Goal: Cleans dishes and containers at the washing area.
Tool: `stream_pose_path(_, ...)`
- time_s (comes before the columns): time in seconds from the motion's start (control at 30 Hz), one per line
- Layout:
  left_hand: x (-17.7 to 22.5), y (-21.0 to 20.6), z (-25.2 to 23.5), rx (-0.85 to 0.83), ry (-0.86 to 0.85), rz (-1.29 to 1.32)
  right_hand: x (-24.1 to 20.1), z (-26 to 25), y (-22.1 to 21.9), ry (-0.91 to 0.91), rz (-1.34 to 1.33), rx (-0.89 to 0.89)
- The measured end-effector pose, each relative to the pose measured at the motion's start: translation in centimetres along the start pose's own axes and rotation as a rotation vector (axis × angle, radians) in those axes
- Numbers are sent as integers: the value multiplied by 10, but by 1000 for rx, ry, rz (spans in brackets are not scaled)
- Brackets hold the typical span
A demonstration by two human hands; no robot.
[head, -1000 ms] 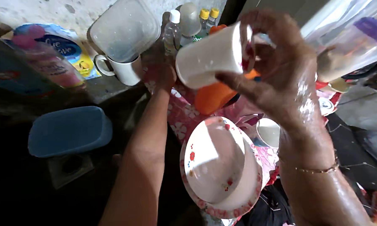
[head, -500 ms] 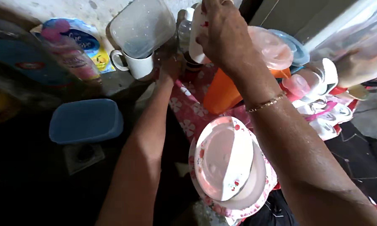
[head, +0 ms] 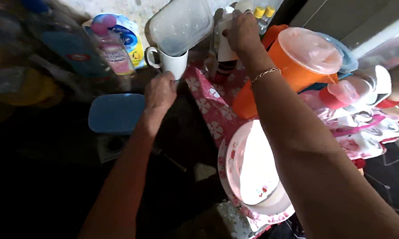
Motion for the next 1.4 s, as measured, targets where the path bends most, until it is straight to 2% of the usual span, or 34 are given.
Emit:
stream_pose_path(0.07,-52,12,11,-15,119,14,2,2,1,7,-6,10)
stream_pose_path(0.17,-117,15,26,-99,403,76,-1,9,9,48,3,2)
stream_pose_path(0.23,-131,15,29,-71,530,162,-12,25,24,99,0,3)
stream_pose_path(0.33,-143,8,39,71,590,625,-33,63,55,250,-119,19)
stream_pose_path(0.37,-144,7,46,80,596,744,-38,78,64,300,-156,20)
stream_pose_path(0.43,-135,14,54,28,627,786,-43,110,80,383,-225,20)
stream_pose_path(0.5,-121,24,62,-24,594,720,-43,142,90,451,-279,17)
stream_pose_path(0.57,-113,25,64,-91,450,523,-36,169,93,495,-323,1)
stream_pose_path(0.6,-111,17,67,-200,395,364,-31,181,92,507,-325,-27)
stream_pose_path(0.67,-100,-10,81,-532,390,21,-22,202,84,527,-311,-94)
stream_pose_path(0.7,-89,-15,88,-645,388,-111,-17,211,77,521,-308,-127)
stream_pose_path(0.73,-73,-12,92,-711,391,-215,-13,218,71,496,-316,-157)
stream_pose_path(0.8,-63,-7,94,-731,397,-302,-3,232,58,460,-334,-196)
stream_pose_path(0.93,-101,-6,87,-499,403,-225,10,253,37,425,-338,-313)
stream_pose_path(1.2,-110,62,92,-106,503,40,17,269,37,379,-416,-336)
stream_pose_path(1.4,-116,74,96,87,556,360,-5,270,38,432,-426,-335)
Point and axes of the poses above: each hand's wrist, its own z-axis away from the middle knuckle, its own y-axis out of the back of the hand, x = y × z, the point moved 9 cm from there along -z, towards the middle knuckle, and after that the axes turned 6 degrees about x, right-handed, at the moved point
